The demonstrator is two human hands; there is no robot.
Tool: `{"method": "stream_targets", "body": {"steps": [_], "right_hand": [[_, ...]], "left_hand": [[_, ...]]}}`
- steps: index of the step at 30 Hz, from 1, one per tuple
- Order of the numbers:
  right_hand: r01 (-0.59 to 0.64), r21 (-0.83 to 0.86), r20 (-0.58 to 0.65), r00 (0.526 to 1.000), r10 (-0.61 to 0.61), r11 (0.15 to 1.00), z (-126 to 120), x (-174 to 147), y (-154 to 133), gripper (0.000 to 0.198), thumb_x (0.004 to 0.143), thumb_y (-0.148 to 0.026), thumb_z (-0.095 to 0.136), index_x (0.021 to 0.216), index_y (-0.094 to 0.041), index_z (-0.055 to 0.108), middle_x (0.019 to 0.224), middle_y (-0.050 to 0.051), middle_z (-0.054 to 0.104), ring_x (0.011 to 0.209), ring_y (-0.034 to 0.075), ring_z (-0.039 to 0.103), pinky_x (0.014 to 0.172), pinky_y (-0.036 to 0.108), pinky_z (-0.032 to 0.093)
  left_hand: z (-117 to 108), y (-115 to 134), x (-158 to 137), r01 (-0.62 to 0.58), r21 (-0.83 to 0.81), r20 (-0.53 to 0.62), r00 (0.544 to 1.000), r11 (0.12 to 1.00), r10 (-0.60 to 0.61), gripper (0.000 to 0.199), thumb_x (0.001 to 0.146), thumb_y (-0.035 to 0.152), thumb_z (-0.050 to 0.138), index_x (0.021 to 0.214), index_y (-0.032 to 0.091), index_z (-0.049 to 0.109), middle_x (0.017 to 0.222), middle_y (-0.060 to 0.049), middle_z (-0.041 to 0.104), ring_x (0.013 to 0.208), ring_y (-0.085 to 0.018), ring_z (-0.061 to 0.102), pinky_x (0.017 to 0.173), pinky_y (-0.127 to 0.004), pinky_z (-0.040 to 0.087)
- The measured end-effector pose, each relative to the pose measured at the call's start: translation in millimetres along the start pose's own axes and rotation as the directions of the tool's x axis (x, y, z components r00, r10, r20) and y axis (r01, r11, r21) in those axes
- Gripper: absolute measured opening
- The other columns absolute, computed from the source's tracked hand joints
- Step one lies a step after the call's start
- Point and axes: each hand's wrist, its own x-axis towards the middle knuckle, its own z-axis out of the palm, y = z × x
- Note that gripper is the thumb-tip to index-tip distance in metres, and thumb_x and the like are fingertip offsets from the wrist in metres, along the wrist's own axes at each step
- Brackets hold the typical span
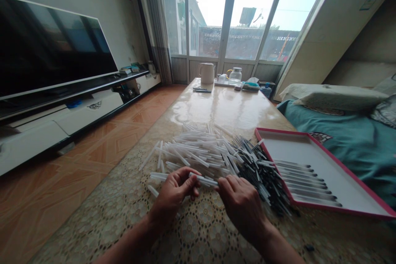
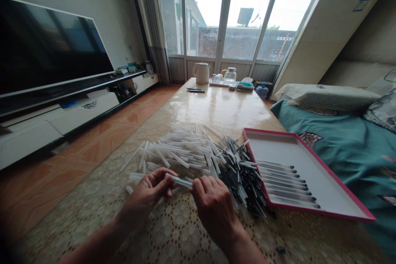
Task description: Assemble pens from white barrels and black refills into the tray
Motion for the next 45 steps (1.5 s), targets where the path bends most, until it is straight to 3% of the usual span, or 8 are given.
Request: {"method": "stream_targets", "body": {"steps": [9, 21, 26, 30, 34, 39, 42, 45], "right_hand": [[-0.17, 0.244, 0.099, 0.984, 0.15, 0.955, 1, -3, -4, 0.029, 0.1, -0.027, 0.035, 0.077, -0.02, 0.052, 0.065, 0.001, 0.057, 0.055, 0.014, 0.051, 0.055, 0.027, 0.023], [-0.534, 0.654, 0.51, 0.834, 0.208, 0.537, -12, 5, 4, 0.038, 0.093, -0.042, 0.041, 0.067, -0.018, 0.052, 0.059, -0.004, 0.039, 0.057, 0.011, 0.038, 0.055, 0.022, 0.029], [-0.54, 0.664, 0.512, 0.833, 0.211, 0.517, -10, 5, 9, 0.036, 0.093, -0.042, 0.044, 0.069, -0.016, 0.055, 0.059, -0.004, 0.04, 0.057, 0.011, 0.037, 0.054, 0.023, 0.029], [-0.52, 0.654, 0.391, 0.854, 0.343, 0.549, -14, 7, 26, 0.032, 0.093, -0.042, 0.043, 0.084, -0.016, 0.06, 0.061, -0.003, 0.046, 0.058, 0.012, 0.042, 0.054, 0.023, 0.033], [-0.576, 0.593, 0.233, 0.791, 0.565, 0.562, -33, 10, 54, 0.032, 0.093, -0.042, 0.04, 0.105, -0.016, 0.055, 0.065, 0.0, 0.057, 0.057, 0.015, 0.053, 0.055, 0.025, 0.04], [-0.684, 0.393, 0.152, 0.708, 0.69, 0.615, -70, 11, 98, 0.022, 0.089, -0.035, 0.043, 0.097, -0.02, 0.056, 0.076, 0.005, 0.067, 0.068, 0.019, 0.064, 0.062, 0.028, 0.046], [-0.713, 0.07, 0.092, 0.701, 0.707, 0.698, -79, 6, 138, 0.015, 0.085, -0.028, 0.051, 0.091, -0.02, 0.063, 0.087, 0.008, 0.069, 0.08, 0.023, 0.065, 0.07, 0.03, 0.045], [-0.613, -0.318, 0.064, 0.747, 0.661, 0.723, -75, -5, 184, 0.018, 0.087, -0.023, 0.051, 0.097, -0.017, 0.065, 0.097, 0.012, 0.067, 0.095, 0.027, 0.06, 0.079, 0.033, 0.042]], "left_hand": [[0, -10, -3, -0.075, -0.01, 0.0, 0.997, 0.997, 0.075, 0.025, 0.075, 0.037, 0.075, 0.085, 0.015, 0.067, 0.058, 0.002, 0.061, 0.048, -0.006, 0.051, 0.047, -0.015, 0.037], [3, -5, -7, -0.123, 0.077, 0.069, 0.991, 0.989, 0.118, 0.023, 0.077, 0.035, 0.072, 0.084, 0.014, 0.067, 0.06, 0.001, 0.061, 0.047, -0.007, 0.053, 0.046, -0.018, 0.04], [2, -2, -3, -0.084, 0.135, 0.059, 0.995, 0.987, 0.077, 0.034, 0.075, 0.038, 0.073, 0.098, 0.013, 0.066, 0.064, 0.001, 0.062, 0.047, -0.008, 0.053, 0.046, -0.019, 0.042], [-1, -3, -1, -0.17, 0.272, -0.033, 0.982, 0.947, 0.186, 0.053, 0.078, 0.04, 0.07, 0.123, 0.014, 0.056, 0.068, 0.001, 0.062, 0.047, -0.009, 0.053, 0.046, -0.02, 0.043], [-3, -7, -3, -0.216, 0.391, -0.042, 0.967, 0.895, 0.252, 0.045, 0.083, 0.041, 0.063, 0.118, 0.014, 0.059, 0.066, 0.001, 0.06, 0.047, -0.01, 0.053, 0.045, -0.021, 0.044], [-3, -9, -6, -0.213, 0.447, -0.026, 0.968, 0.869, 0.251, 0.037, 0.084, 0.04, 0.061, 0.112, 0.016, 0.062, 0.066, 0.001, 0.06, 0.049, -0.011, 0.054, 0.046, -0.022, 0.045], [-3, -8, -5, -0.206, 0.453, -0.035, 0.968, 0.868, 0.248, 0.035, 0.084, 0.04, 0.061, 0.11, 0.017, 0.063, 0.066, 0.001, 0.06, 0.05, -0.011, 0.055, 0.046, -0.021, 0.045], [-4, -9, -5, -0.22, 0.447, -0.029, 0.965, 0.867, 0.26, 0.034, 0.084, 0.04, 0.061, 0.108, 0.016, 0.063, 0.065, 0.001, 0.06, 0.048, -0.011, 0.055, 0.045, -0.021, 0.044]]}}
